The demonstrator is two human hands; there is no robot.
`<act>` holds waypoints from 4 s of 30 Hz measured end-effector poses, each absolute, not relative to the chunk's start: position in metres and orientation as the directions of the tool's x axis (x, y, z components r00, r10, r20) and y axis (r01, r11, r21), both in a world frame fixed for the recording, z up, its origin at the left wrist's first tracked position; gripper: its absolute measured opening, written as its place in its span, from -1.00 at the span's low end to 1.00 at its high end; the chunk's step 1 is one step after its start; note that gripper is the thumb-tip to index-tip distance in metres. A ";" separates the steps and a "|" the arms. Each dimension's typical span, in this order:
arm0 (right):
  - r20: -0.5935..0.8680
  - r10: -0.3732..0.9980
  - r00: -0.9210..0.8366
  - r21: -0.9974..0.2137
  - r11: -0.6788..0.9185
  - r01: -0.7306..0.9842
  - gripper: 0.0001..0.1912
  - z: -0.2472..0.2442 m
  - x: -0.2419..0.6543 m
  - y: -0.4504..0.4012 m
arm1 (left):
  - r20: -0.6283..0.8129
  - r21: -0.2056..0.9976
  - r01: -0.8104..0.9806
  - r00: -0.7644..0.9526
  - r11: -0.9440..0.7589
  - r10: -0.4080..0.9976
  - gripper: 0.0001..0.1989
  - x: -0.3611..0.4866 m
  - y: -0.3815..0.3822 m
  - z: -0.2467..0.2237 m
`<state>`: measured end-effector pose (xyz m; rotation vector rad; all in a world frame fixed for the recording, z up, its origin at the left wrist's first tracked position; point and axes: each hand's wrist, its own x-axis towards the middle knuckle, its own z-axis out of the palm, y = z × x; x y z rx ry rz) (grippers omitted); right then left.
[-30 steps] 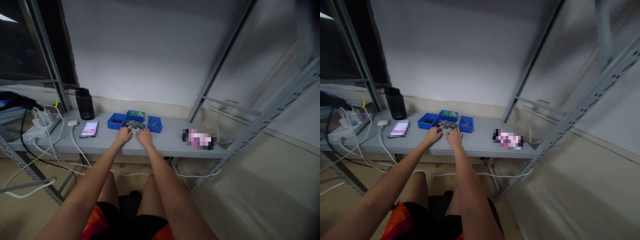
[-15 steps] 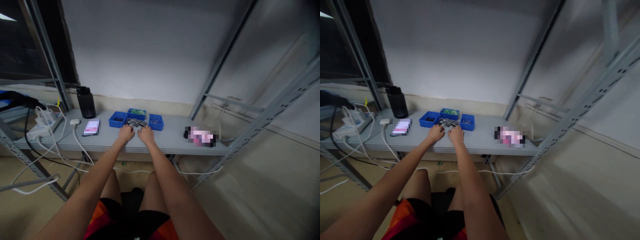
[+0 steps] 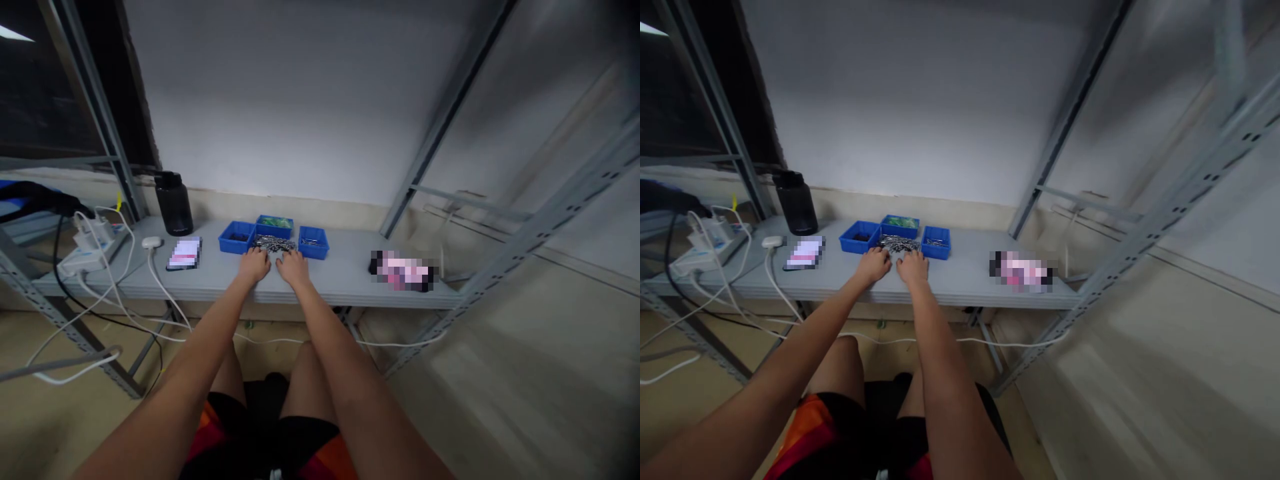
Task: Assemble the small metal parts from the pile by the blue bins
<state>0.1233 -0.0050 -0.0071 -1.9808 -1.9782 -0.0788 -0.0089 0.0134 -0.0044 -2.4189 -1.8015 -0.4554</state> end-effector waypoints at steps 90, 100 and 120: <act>0.377 0.915 0.146 -0.256 -0.049 0.966 -0.68 -0.007 0.124 -0.007 | 0.262 0.071 0.950 0.277 -0.305 0.924 -0.61 -0.008 0.012 -0.004; 0.346 0.933 0.101 -0.209 -0.028 0.978 -0.65 -0.010 0.127 -0.002 | 0.252 0.095 0.950 0.268 -0.299 0.930 -0.63 -0.008 0.011 -0.003; 0.342 0.933 -0.115 -0.239 0.204 0.949 -0.66 -0.013 0.131 0.006 | 0.316 0.158 0.913 0.314 -0.376 0.895 -0.71 -0.013 0.019 -0.008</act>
